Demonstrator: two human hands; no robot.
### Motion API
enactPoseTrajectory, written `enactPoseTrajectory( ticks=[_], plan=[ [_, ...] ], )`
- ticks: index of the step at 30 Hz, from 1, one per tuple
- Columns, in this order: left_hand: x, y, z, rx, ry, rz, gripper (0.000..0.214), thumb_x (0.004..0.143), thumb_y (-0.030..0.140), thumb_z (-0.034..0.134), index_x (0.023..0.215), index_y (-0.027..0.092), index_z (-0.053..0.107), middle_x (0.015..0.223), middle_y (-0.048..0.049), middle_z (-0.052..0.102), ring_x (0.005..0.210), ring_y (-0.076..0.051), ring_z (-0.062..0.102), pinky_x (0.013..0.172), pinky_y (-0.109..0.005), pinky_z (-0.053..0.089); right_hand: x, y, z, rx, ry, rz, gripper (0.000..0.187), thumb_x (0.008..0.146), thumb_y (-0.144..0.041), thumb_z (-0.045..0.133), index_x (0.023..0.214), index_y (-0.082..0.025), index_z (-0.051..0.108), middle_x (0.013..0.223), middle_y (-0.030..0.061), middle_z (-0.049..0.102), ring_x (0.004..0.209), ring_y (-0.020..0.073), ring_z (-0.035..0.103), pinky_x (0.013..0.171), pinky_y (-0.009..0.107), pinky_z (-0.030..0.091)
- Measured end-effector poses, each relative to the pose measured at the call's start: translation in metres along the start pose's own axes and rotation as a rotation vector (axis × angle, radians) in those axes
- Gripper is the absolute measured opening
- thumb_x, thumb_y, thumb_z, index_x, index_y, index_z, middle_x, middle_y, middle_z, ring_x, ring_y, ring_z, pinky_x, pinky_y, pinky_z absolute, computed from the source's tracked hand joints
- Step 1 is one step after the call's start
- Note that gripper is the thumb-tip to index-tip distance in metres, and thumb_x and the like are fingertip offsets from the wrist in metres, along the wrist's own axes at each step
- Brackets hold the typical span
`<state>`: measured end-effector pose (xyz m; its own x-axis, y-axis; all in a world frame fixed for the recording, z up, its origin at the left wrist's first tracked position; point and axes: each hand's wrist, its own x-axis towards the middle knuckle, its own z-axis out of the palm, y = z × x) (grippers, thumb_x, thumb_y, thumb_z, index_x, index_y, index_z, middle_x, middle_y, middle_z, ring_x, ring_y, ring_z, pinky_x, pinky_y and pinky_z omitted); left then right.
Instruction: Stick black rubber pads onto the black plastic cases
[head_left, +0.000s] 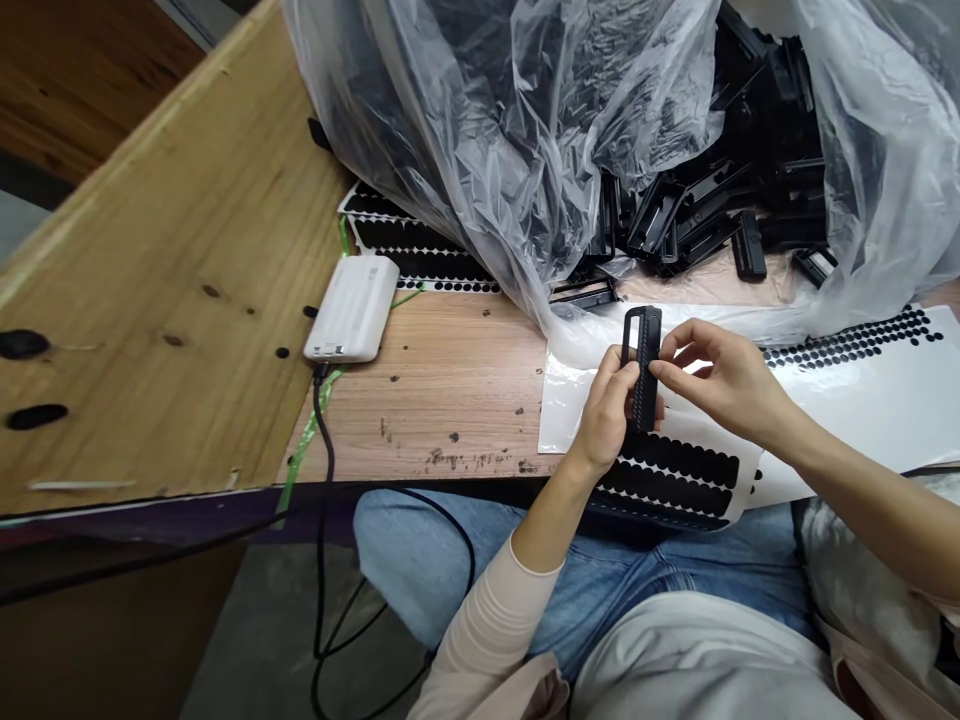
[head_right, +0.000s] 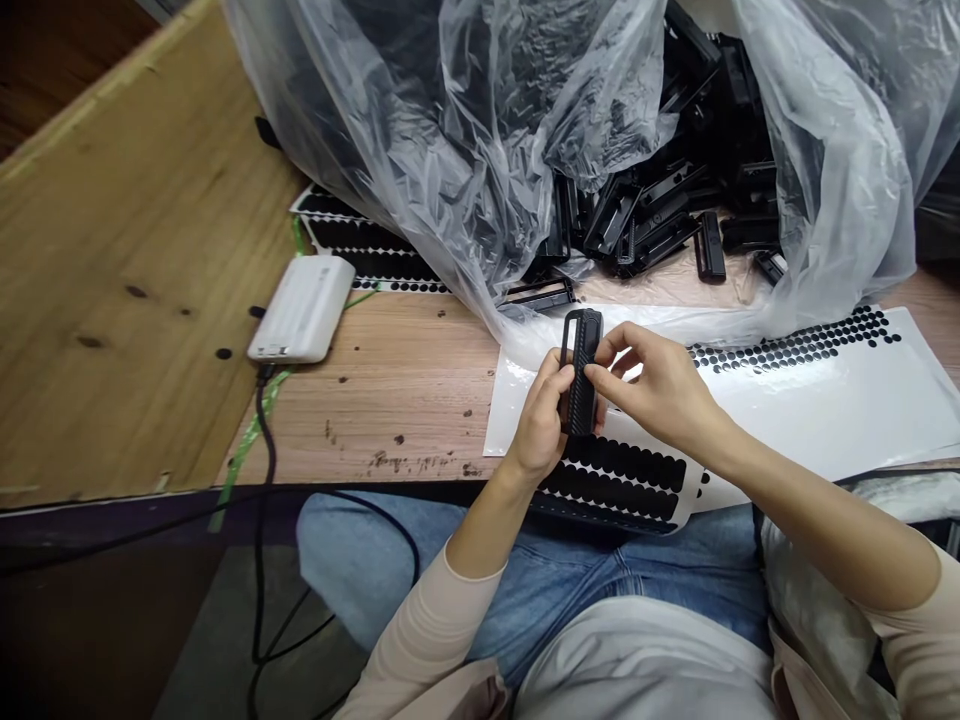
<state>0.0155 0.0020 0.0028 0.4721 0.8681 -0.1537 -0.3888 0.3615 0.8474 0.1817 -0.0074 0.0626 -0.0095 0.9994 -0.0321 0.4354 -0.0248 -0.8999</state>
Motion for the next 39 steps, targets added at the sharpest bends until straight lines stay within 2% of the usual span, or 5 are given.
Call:
enactPoseTrajectory(
  ticks=[6, 15, 21, 28, 39],
  plan=[
    [0.009, 0.010, -0.008, -0.282, 0.091, -0.066, 0.028, 0.095, 0.048, 0.061, 0.100, 0.021, 0.058, 0.091, -0.0037, 0.072, 0.053, -0.011, 0.057, 0.046, -0.023, 0.044, 0.004, 0.014, 0.008, -0.141, 0.134, -0.093, 0.018, 0.102, -0.039, 0.067, 0.113, -0.025, 0.069, 0.099, 0.0051, 0.076, 0.083, 0.0225, 0.071, 0.069, 0.037, 0.056],
    [0.013, 0.020, -0.023, -0.538, 0.223, -0.084, 0.023, 0.097, 0.039, 0.058, 0.096, 0.018, 0.069, 0.106, -0.0098, 0.073, 0.064, -0.010, 0.045, 0.049, -0.019, 0.042, -0.003, 0.048, 0.035, -0.588, -0.102, -0.261, 0.014, 0.101, -0.036, 0.073, 0.103, -0.026, 0.083, 0.091, 0.0076, 0.077, 0.088, 0.0265, 0.071, 0.072, 0.037, 0.049],
    [0.012, 0.021, -0.022, -0.581, 0.293, -0.091, 0.029, 0.101, 0.039, 0.049, 0.098, 0.018, 0.069, 0.120, -0.0118, 0.072, 0.067, -0.011, 0.047, 0.052, -0.022, 0.045, -0.010, 0.039, 0.032, -0.256, -0.123, -0.330, 0.015, 0.098, -0.033, 0.071, 0.087, -0.028, 0.079, 0.077, 0.0048, 0.072, 0.077, 0.0247, 0.066, 0.072, 0.040, 0.052],
    [0.010, 0.012, -0.011, -0.316, 0.125, -0.027, 0.028, 0.095, 0.047, 0.064, 0.099, 0.019, 0.059, 0.096, -0.0062, 0.074, 0.053, -0.012, 0.059, 0.046, -0.024, 0.043, 0.005, 0.005, -0.027, 0.392, 0.057, 0.075, 0.024, 0.079, -0.047, 0.096, 0.082, -0.029, 0.081, 0.097, 0.0034, 0.078, 0.088, 0.0218, 0.072, 0.086, 0.041, 0.063],
    [0.004, 0.007, -0.006, -0.103, -0.080, -0.035, 0.035, 0.098, 0.049, 0.064, 0.103, 0.015, 0.061, 0.111, -0.0160, 0.083, 0.049, -0.011, 0.067, 0.041, -0.022, 0.045, 0.017, -0.002, -0.034, 0.415, -0.037, 0.131, 0.027, 0.078, -0.047, 0.098, 0.080, -0.026, 0.082, 0.112, 0.0034, 0.076, 0.101, 0.0207, 0.070, 0.094, 0.035, 0.057]
  ],
)
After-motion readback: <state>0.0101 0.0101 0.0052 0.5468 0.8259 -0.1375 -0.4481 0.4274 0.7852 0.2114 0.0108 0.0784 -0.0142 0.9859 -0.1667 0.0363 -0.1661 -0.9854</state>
